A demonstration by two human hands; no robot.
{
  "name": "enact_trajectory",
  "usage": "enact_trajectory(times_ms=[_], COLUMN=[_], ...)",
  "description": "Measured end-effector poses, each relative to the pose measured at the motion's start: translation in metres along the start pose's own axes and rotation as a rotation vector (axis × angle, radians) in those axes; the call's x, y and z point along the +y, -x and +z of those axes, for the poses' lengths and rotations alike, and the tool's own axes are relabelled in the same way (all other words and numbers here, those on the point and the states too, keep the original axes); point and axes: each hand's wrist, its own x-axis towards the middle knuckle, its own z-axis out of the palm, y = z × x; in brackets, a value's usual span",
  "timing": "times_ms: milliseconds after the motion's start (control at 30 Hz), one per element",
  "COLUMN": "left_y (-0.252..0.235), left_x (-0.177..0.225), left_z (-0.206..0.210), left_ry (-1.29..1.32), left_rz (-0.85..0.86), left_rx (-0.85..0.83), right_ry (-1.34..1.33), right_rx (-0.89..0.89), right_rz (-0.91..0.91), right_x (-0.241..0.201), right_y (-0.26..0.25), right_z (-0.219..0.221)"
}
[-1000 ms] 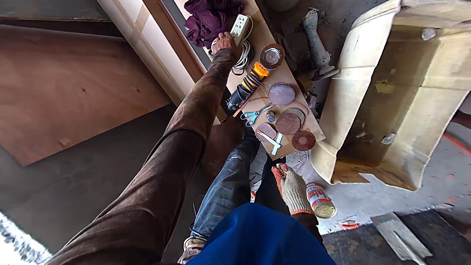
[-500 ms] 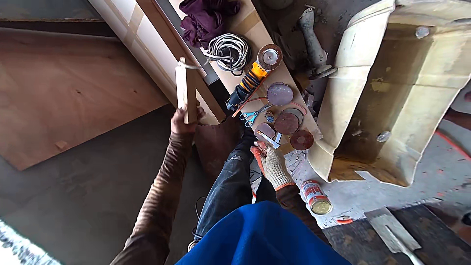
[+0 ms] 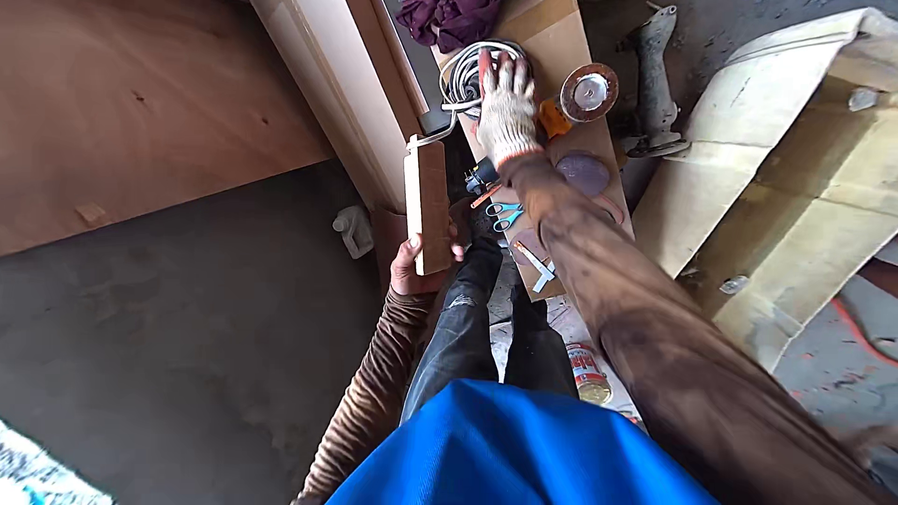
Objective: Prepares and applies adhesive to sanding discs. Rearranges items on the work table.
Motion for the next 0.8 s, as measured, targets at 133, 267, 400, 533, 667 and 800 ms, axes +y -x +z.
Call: enact_trajectory(times_ms=[133, 267, 400, 533, 667, 800], left_y=[0.021, 0.066, 0.124, 0.174, 0.211, 0.213], left_x=[0.009, 0.026, 0.046, 0.04, 0.01, -0.041], left_z=[-0.015, -0.027, -0.028, -0.024, -0.014, 0.12], left_ry=[-0.04, -0.395, -0.807, -1.074, -1.104, -1.166], left_rz=[-0.009, 0.033, -0.062, -0.28, -0.355, -0.31], left_rx=[-0.038, -0.022, -0.097, -0.082, -0.278, -0.42], right_ry=[0.226, 0.036, -0.566, -1.143, -1.361, -1.614], right_rx=[-0.061, -0.114, -0.146, 0.072, -0.504, -0.395], right_rz=[-0.115, -0.138, -0.082, -0.329, 0.005, -0.304], right_x=[0.01, -0.01, -0.039, -0.045, -0.046, -0.016], right_y=[-0.047, -0.021, 0.057, 0.226, 0.375, 0.437], right_z=[0.025, 0.0, -0.029, 0.059, -0.006, -0.058])
